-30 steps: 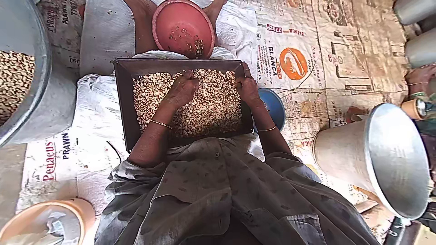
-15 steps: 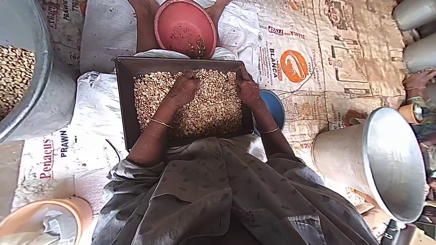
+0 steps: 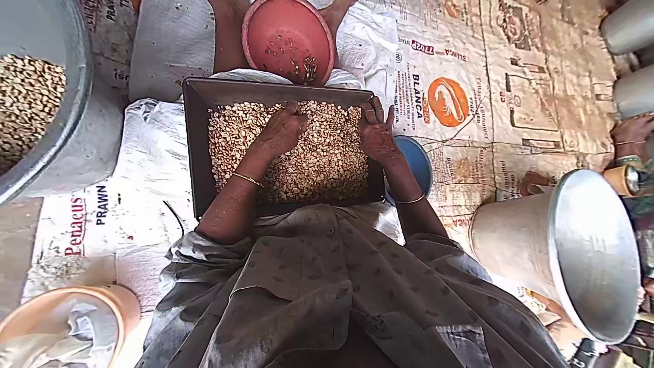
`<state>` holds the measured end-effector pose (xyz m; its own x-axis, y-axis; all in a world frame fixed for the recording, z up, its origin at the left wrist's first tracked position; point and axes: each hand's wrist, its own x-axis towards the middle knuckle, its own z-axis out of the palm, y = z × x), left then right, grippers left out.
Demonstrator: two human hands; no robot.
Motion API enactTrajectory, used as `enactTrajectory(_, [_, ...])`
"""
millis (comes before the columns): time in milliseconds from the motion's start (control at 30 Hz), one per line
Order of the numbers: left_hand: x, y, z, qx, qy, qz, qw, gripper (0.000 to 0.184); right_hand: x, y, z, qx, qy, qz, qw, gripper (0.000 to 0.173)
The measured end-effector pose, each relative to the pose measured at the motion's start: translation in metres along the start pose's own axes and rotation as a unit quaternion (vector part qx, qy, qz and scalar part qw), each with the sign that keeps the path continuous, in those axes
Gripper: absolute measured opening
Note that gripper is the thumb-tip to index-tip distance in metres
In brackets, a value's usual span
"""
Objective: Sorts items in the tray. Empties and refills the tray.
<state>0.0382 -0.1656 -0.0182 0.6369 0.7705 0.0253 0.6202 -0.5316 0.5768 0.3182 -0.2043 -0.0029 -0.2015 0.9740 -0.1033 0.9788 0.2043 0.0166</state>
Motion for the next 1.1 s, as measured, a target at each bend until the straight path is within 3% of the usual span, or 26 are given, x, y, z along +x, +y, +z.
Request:
enactTrajectory(67, [0.001,-0.001,0.001,-0.001,0.000,-0.001,1.000,0.018,0.001,-0.011,-0.023,0.031,-0.012,-0.015,0.999,0.029])
enactTrajectory(133, [0.002,-0.003,0.002,-0.006,-0.004,-0.001,1.000,0.017,0.014,-0.015,-0.039,0.117,0.074,-0.025,0.990,0.023])
enactTrajectory(200, [0.002,-0.007,0.000,-0.039,-0.003,0.007,0.999,0.017,0.035,-0.015,-0.049,0.251,0.212,-0.007,0.944,0.041])
enactTrajectory(267, [-0.003,-0.014,-0.013,-0.112,0.025,0.019,0.993,0.018,0.052,-0.014,-0.053,0.329,0.277,0.025,0.903,0.062])
enactTrajectory(400, [-0.047,-0.023,-0.071,-0.118,0.139,-0.048,0.982,0.023,0.027,-0.003,-0.033,0.260,0.202,0.126,0.936,0.045])
enactTrajectory(467, [-0.085,-0.024,-0.085,-0.077,0.183,-0.115,0.973,0.025,-0.010,0.008,-0.019,0.239,0.162,0.179,0.941,0.049])
enactTrajectory(533, [-0.126,-0.025,-0.085,-0.035,0.216,-0.241,0.946,0.035,-0.050,0.019,0.002,0.269,0.130,0.208,0.932,0.053])
enactTrajectory(633, [-0.188,-0.010,-0.066,-0.112,0.212,-0.361,0.901,0.053,-0.101,0.020,0.037,0.429,0.061,0.198,0.879,0.031])
enactTrajectory(667, [-0.206,-0.007,-0.054,-0.187,0.213,-0.350,0.893,0.048,-0.108,0.018,0.044,0.484,0.046,0.196,0.852,0.026])
enactTrajectory(733, [-0.221,-0.038,-0.010,-0.338,0.276,-0.271,0.858,0.033,-0.111,0.011,0.042,0.564,0.048,0.189,0.802,0.016])
enactTrajectory(833, [-0.221,-0.061,0.014,-0.523,0.329,-0.200,0.761,0.035,-0.104,-0.009,0.010,0.667,0.087,0.157,0.723,0.015])
enactTrajectory(900, [-0.221,-0.074,0.014,-0.574,0.341,-0.189,0.720,0.037,-0.106,-0.030,-0.034,0.665,0.111,0.107,0.731,0.021])
enactTrajectory(933, [-0.222,-0.080,0.015,-0.587,0.345,-0.185,0.708,0.037,-0.112,-0.042,-0.057,0.657,0.118,0.077,0.741,0.032])
enactTrajectory(1000, [-0.219,-0.086,0.013,-0.608,0.349,-0.179,0.690,0.036,-0.120,-0.060,-0.092,0.684,0.113,0.018,0.720,0.051])
enactTrajectory(1100, [-0.214,-0.082,0.015,-0.623,0.348,-0.165,0.681,0.037,-0.112,-0.056,-0.085,0.725,0.122,0.037,0.677,0.052])
